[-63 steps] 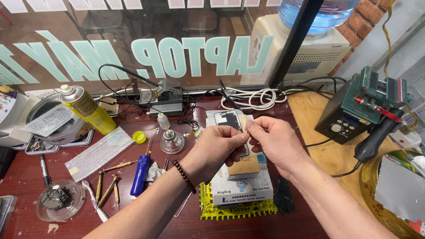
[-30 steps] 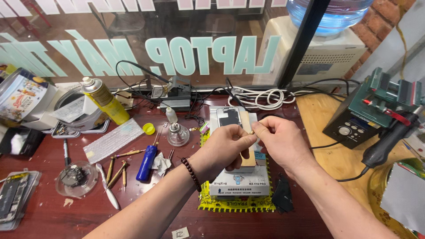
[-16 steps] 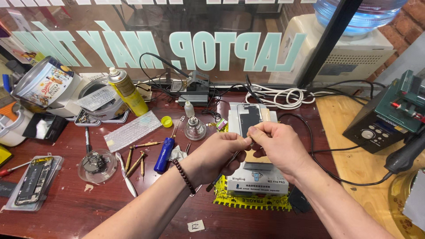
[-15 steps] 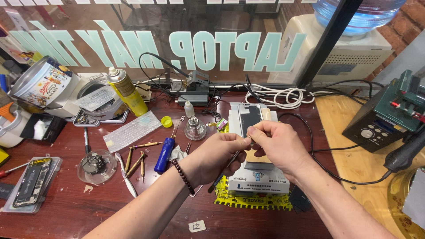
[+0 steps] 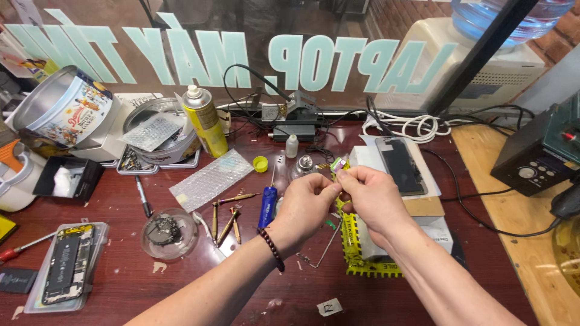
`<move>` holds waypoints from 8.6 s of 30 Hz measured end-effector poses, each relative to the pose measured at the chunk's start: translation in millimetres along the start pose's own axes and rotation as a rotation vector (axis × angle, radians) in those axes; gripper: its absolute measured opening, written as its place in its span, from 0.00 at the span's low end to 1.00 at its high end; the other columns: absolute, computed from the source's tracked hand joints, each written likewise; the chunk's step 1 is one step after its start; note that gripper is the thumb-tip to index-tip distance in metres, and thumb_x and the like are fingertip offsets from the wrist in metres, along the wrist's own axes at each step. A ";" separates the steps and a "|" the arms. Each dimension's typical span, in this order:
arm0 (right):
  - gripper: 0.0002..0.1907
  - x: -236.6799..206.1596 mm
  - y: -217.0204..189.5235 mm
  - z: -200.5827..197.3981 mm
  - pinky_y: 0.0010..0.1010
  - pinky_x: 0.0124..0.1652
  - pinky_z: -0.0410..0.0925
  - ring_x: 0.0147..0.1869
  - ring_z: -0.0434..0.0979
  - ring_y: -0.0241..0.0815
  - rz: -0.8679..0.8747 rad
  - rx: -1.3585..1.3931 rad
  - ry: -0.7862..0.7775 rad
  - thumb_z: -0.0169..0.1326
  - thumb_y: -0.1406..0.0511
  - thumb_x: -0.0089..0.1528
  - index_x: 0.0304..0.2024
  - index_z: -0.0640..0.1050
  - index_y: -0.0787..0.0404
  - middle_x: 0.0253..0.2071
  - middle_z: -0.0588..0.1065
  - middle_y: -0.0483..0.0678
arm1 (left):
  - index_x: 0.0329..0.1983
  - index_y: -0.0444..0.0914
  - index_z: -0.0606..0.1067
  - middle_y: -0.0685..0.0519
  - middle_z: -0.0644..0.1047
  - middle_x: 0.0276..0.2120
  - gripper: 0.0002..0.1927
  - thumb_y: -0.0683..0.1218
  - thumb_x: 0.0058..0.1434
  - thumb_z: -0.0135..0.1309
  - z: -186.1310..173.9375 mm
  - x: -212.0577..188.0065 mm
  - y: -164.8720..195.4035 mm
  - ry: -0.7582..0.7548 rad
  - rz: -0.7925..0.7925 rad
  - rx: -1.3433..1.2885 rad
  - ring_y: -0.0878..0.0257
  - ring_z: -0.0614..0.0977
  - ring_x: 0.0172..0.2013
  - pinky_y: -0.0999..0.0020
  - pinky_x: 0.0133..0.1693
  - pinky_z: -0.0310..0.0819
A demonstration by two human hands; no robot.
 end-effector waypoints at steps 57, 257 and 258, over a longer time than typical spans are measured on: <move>0.11 5.1 -28.6 23.0 0.24 0.26 0.69 0.26 0.72 0.32 -0.052 -0.221 -0.205 0.58 0.61 0.63 0.35 0.82 0.63 0.26 0.76 0.43 | 0.40 0.41 0.75 0.57 0.76 0.22 0.12 0.54 0.68 0.51 -42.6 -16.5 -1.0 -0.185 -0.250 -0.228 0.69 0.72 0.18 0.73 0.19 0.60; 0.08 60.2 -102.1 359.1 0.24 0.33 0.70 0.32 0.76 0.32 -0.122 0.176 -0.411 0.59 0.66 0.63 0.43 0.81 0.63 0.32 0.78 0.44 | 0.42 0.31 0.77 0.57 0.74 0.22 0.16 0.51 0.70 0.50 -395.7 6.2 -57.5 -0.452 -0.242 -0.803 0.74 0.63 0.13 0.77 0.16 0.53; 0.07 58.7 -102.1 349.8 0.24 0.33 0.70 0.32 0.75 0.32 -0.152 0.156 -0.399 0.59 0.66 0.63 0.42 0.81 0.63 0.32 0.78 0.43 | 0.41 0.33 0.76 0.57 0.74 0.23 0.15 0.51 0.70 0.49 -387.0 5.5 -56.0 -0.420 -0.268 -0.808 0.74 0.62 0.13 0.78 0.16 0.52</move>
Point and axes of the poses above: each hand's wrist, its own x-axis towards the middle knuckle, its own z-axis out of the palm, y = z × x, the point moved 4 cm from there along x, towards the middle knuckle
